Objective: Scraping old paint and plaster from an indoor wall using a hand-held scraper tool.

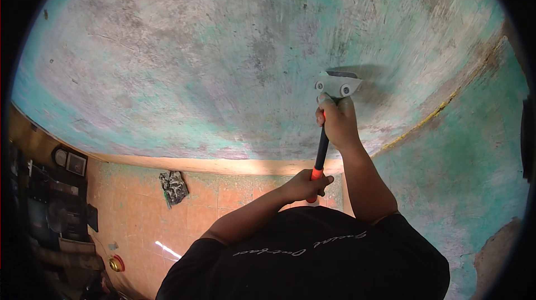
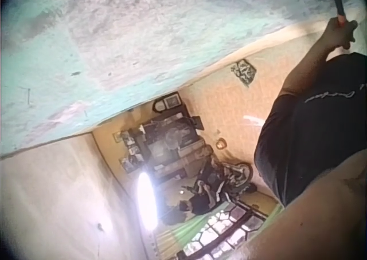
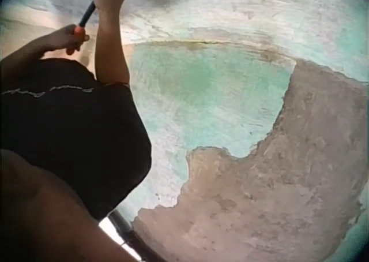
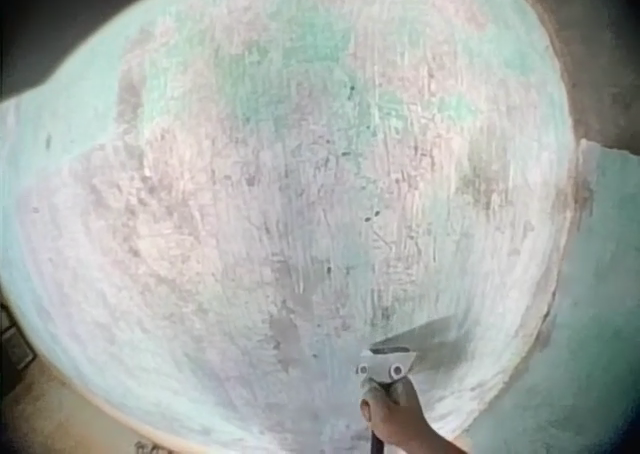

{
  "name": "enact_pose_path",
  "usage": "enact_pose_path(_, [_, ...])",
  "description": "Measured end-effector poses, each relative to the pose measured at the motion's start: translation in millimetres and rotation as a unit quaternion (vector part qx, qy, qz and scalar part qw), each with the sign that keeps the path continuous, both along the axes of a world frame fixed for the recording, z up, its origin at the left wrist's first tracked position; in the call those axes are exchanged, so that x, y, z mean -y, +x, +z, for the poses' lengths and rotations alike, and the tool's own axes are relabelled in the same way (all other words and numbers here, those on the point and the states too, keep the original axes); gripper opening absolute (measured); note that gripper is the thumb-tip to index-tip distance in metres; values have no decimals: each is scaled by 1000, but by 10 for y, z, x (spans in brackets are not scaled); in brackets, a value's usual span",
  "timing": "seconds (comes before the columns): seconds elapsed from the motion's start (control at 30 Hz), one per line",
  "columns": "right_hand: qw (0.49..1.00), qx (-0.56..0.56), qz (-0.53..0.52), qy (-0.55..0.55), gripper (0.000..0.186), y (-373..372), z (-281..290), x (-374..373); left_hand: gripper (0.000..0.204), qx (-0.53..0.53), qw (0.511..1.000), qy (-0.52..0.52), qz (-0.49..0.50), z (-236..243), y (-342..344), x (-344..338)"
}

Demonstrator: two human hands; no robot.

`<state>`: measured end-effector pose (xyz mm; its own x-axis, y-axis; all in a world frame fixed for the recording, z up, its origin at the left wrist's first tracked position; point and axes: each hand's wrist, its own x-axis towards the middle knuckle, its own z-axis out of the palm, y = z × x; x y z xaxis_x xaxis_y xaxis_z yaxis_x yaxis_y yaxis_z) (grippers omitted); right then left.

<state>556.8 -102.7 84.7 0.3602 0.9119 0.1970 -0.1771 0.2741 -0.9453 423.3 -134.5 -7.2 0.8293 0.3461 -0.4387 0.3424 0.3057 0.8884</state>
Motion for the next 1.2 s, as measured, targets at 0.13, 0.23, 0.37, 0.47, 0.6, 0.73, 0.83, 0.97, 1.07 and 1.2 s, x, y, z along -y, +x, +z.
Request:
enact_pose_path(0.13, [979,179,-88,-33,9,41,-159,-4,29,22,997,-71,8,-180,119,36])
enact_pose_path(0.23, [964,245,-89,-54,10,51,-161,4,25,38,995,-86,29,-275,198,53])
enact_pose_path(0.37, [960,254,-116,-26,21,91,-190,87,22,58,993,-105,15,-316,252,70])
enact_pose_path(0.47, [949,295,-106,-34,27,141,-127,108,20,79,989,-124,9,-379,309,67])
enact_pose_path(0.6, [945,303,-62,-110,30,202,28,189,17,96,987,-126,5,-405,424,95])
enact_pose_path(0.73, [950,297,-83,-40,33,344,-120,193,18,46,993,-106,25,-421,559,100])
enact_pose_path(0.83, [948,303,-93,-37,27,433,-139,202,22,69,990,-88,82,-454,613,88])
enact_pose_path(0.97, [968,247,-28,-31,13,579,-332,207,22,22,997,-50,56,-495,656,58])
enact_pose_path(1.07, [993,116,27,-13,15,655,-408,212,27,-23,997,-13,79,-517,641,66])
enact_pose_path(1.2, [994,-34,96,-34,19,651,-497,173,31,-35,983,79,163,-468,518,145])
